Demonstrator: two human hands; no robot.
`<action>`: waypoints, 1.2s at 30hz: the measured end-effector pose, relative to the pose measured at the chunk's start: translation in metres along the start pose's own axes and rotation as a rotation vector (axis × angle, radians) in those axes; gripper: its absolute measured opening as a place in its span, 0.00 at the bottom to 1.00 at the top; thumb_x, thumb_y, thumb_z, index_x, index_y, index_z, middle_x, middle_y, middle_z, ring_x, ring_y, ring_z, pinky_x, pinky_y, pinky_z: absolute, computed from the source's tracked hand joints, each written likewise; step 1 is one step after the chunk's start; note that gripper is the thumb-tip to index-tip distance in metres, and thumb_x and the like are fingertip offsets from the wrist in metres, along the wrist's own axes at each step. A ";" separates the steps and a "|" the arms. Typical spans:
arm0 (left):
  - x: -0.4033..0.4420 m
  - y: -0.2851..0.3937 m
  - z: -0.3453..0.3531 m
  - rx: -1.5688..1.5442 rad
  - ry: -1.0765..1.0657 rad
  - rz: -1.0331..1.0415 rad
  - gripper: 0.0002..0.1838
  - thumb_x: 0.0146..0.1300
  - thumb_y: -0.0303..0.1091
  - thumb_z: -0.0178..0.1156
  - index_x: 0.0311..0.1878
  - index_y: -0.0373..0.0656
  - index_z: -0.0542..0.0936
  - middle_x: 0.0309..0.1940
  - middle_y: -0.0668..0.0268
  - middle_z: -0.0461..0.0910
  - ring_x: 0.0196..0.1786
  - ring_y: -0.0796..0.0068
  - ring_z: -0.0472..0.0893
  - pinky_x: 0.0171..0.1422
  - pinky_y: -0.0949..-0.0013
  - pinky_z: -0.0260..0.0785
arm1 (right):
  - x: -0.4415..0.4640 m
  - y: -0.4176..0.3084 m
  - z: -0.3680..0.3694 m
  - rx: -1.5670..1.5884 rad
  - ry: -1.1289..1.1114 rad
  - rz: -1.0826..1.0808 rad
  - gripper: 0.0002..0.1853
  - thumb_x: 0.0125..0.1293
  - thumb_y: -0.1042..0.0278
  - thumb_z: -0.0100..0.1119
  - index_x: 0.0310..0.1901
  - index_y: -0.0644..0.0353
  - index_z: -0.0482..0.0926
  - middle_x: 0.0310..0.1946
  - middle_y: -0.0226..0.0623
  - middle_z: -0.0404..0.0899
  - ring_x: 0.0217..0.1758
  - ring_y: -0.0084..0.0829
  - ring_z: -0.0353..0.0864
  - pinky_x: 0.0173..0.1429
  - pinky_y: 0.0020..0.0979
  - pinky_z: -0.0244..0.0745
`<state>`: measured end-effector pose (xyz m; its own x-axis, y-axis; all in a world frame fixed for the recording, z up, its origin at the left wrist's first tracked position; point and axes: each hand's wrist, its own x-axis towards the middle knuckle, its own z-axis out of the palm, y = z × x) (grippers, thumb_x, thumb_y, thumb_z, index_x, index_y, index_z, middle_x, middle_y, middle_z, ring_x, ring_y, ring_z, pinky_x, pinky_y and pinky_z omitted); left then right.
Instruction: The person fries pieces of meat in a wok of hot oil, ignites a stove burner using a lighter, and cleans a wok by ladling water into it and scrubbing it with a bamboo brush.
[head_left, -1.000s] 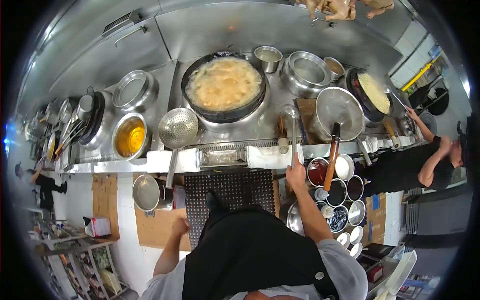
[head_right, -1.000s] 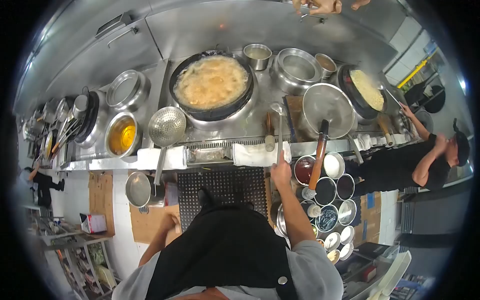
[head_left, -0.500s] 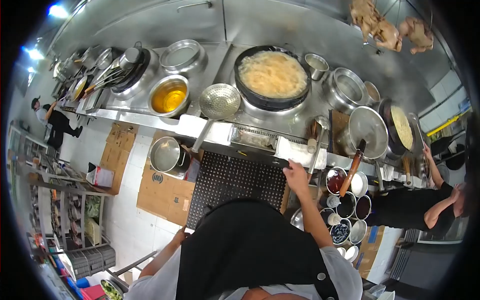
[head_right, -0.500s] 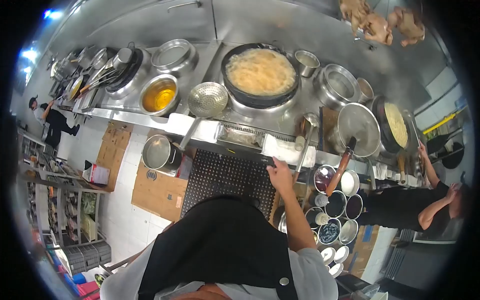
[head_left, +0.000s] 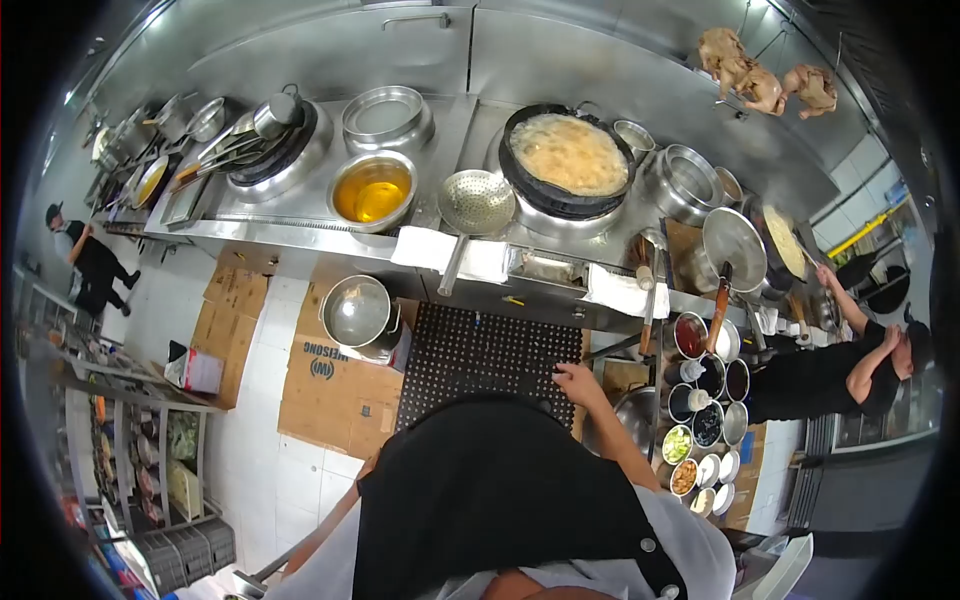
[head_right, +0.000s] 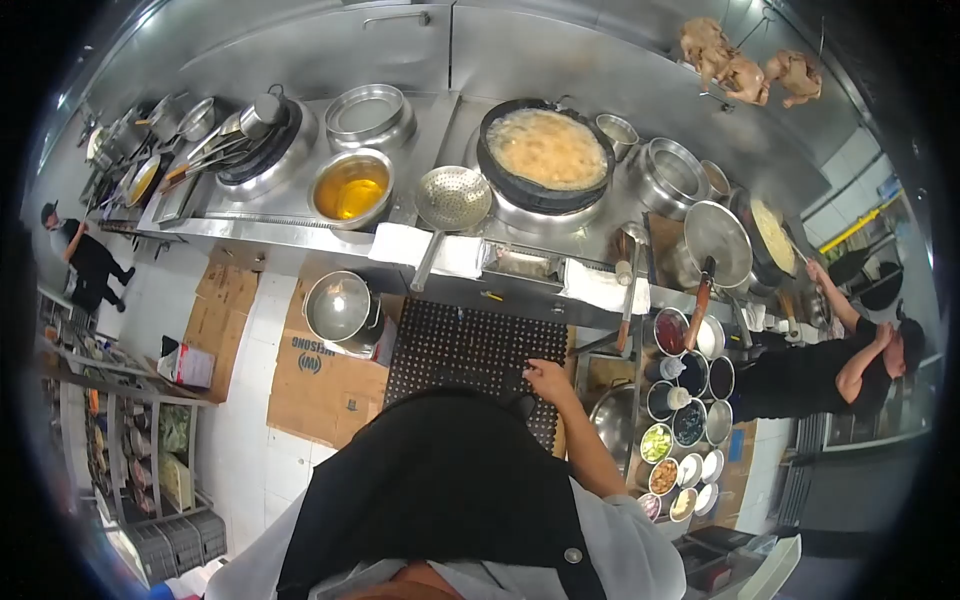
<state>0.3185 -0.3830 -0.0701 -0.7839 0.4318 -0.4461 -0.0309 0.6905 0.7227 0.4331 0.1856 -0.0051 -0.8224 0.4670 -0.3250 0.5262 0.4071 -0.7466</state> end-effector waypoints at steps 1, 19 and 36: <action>0.003 -0.002 -0.010 -0.158 -0.060 0.019 0.21 0.77 0.35 0.52 0.67 0.35 0.78 0.68 0.53 0.77 0.64 0.57 0.81 0.68 0.63 0.73 | -0.008 0.022 0.006 0.141 -0.019 0.149 0.27 0.65 0.60 0.69 0.62 0.65 0.81 0.31 0.41 0.87 0.29 0.35 0.84 0.40 0.36 0.80; 0.026 -0.006 -0.049 -0.228 -0.372 0.028 0.22 0.77 0.37 0.53 0.67 0.32 0.77 0.59 0.54 0.83 0.65 0.58 0.80 0.66 0.63 0.74 | -0.163 0.112 0.018 0.283 -0.012 0.804 0.22 0.71 0.57 0.60 0.62 0.60 0.78 0.39 0.34 0.83 0.34 0.30 0.88 0.30 0.35 0.84; 0.036 0.130 -0.100 -0.550 -0.092 0.303 0.22 0.76 0.42 0.56 0.61 0.32 0.79 0.46 0.55 0.85 0.54 0.57 0.82 0.58 0.61 0.75 | -0.121 0.125 0.075 0.365 -0.013 0.644 0.10 0.71 0.63 0.58 0.33 0.58 0.80 0.26 0.34 0.80 0.24 0.31 0.83 0.27 0.36 0.80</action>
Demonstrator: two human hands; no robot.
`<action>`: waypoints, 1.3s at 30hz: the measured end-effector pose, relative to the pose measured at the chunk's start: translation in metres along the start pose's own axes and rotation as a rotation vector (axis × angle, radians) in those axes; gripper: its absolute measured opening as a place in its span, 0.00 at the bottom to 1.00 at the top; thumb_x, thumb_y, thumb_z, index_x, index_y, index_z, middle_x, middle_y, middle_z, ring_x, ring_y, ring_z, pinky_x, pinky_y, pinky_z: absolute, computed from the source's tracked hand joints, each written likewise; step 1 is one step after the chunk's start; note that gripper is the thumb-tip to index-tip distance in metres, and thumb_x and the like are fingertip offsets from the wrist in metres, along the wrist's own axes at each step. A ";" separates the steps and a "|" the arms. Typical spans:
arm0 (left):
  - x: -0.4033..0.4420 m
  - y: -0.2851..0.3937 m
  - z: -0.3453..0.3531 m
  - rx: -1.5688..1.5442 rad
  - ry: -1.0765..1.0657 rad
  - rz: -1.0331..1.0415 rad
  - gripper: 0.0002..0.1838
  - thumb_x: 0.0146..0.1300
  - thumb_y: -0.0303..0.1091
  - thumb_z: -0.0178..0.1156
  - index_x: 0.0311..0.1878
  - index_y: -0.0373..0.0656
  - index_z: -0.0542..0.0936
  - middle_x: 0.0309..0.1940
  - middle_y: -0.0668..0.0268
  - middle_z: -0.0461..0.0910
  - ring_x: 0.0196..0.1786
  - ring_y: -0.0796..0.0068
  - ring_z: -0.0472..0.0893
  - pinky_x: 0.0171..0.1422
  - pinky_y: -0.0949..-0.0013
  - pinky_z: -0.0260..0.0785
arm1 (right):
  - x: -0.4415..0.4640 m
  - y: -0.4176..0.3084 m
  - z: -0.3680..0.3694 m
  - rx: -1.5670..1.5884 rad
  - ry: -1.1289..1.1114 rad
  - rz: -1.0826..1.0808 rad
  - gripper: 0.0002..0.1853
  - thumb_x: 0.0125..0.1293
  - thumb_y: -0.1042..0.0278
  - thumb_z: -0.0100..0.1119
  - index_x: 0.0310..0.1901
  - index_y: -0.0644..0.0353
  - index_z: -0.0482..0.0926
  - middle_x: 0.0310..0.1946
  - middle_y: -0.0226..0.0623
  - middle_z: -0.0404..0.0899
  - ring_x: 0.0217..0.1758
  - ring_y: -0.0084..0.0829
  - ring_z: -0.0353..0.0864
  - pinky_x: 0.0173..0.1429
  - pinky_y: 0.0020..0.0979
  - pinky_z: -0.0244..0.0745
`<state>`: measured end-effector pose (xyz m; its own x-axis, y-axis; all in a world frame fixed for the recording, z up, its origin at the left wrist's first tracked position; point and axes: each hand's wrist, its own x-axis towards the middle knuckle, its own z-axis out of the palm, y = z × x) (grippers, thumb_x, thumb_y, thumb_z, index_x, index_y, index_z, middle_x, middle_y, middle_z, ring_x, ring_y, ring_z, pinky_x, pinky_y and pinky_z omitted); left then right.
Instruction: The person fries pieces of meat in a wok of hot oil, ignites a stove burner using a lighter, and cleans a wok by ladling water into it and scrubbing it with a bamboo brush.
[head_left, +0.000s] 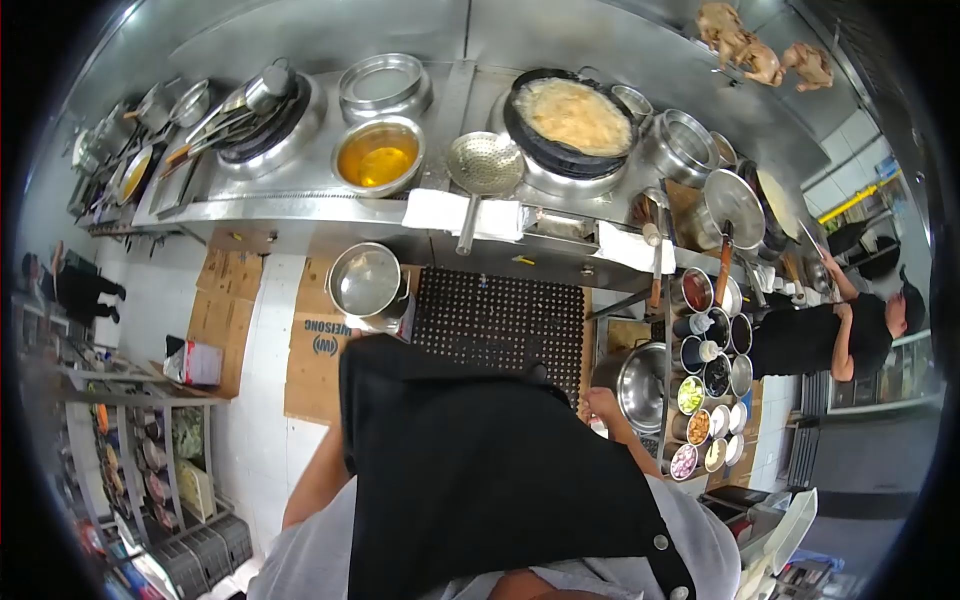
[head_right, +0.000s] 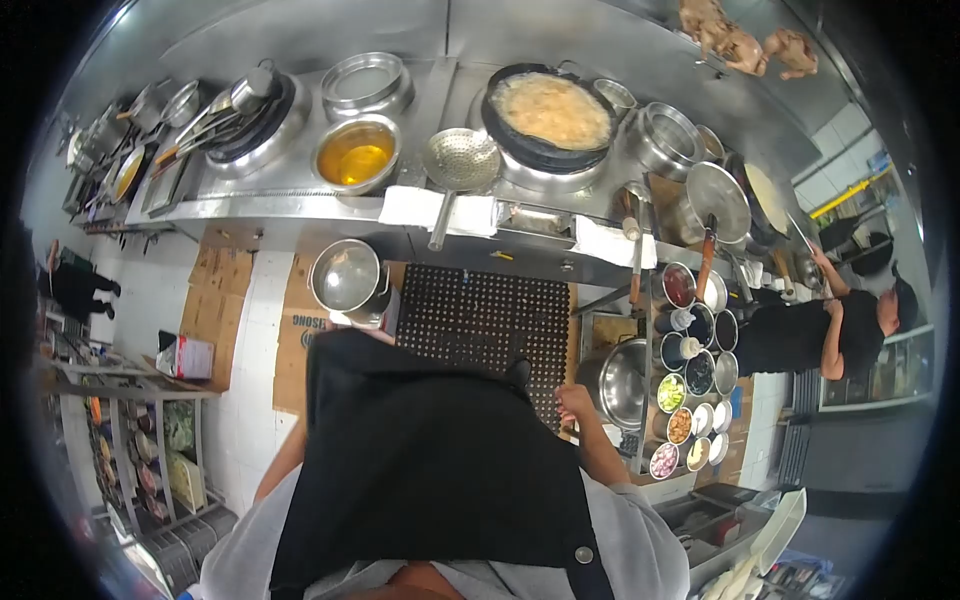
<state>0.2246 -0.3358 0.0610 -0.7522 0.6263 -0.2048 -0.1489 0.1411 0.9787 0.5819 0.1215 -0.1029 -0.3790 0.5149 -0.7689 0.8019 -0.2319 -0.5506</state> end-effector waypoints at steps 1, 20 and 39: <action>0.013 0.023 -0.004 -0.017 -0.004 0.030 0.22 0.76 0.42 0.56 0.60 0.32 0.79 0.46 0.55 0.85 0.53 0.56 0.82 0.58 0.61 0.75 | -0.003 -0.008 0.006 0.019 -0.001 -0.006 0.08 0.70 0.68 0.59 0.33 0.58 0.80 0.24 0.30 0.77 0.21 0.27 0.78 0.27 0.34 0.77; -0.048 0.348 0.137 -0.865 -0.907 0.834 0.20 0.73 0.42 0.60 0.53 0.32 0.81 0.38 0.53 0.81 0.41 0.56 0.79 0.47 0.60 0.71 | 0.086 0.005 0.027 -0.300 -0.105 -0.151 0.09 0.72 0.63 0.59 0.38 0.55 0.86 0.27 0.30 0.81 0.32 0.28 0.83 0.40 0.30 0.81; -0.015 0.355 0.180 -1.170 -1.143 0.744 0.19 0.70 0.42 0.65 0.45 0.32 0.83 0.29 0.50 0.77 0.29 0.55 0.76 0.36 0.58 0.67 | 0.077 0.042 0.018 -0.612 -0.007 -0.360 0.07 0.69 0.64 0.63 0.35 0.55 0.86 0.30 0.37 0.85 0.39 0.37 0.87 0.45 0.33 0.82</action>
<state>0.2983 -0.1574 0.4095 -0.1711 0.5353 0.8272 -0.7326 -0.6305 0.2565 0.5781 0.1367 -0.1910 -0.6705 0.4666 -0.5768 0.7410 0.4581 -0.4909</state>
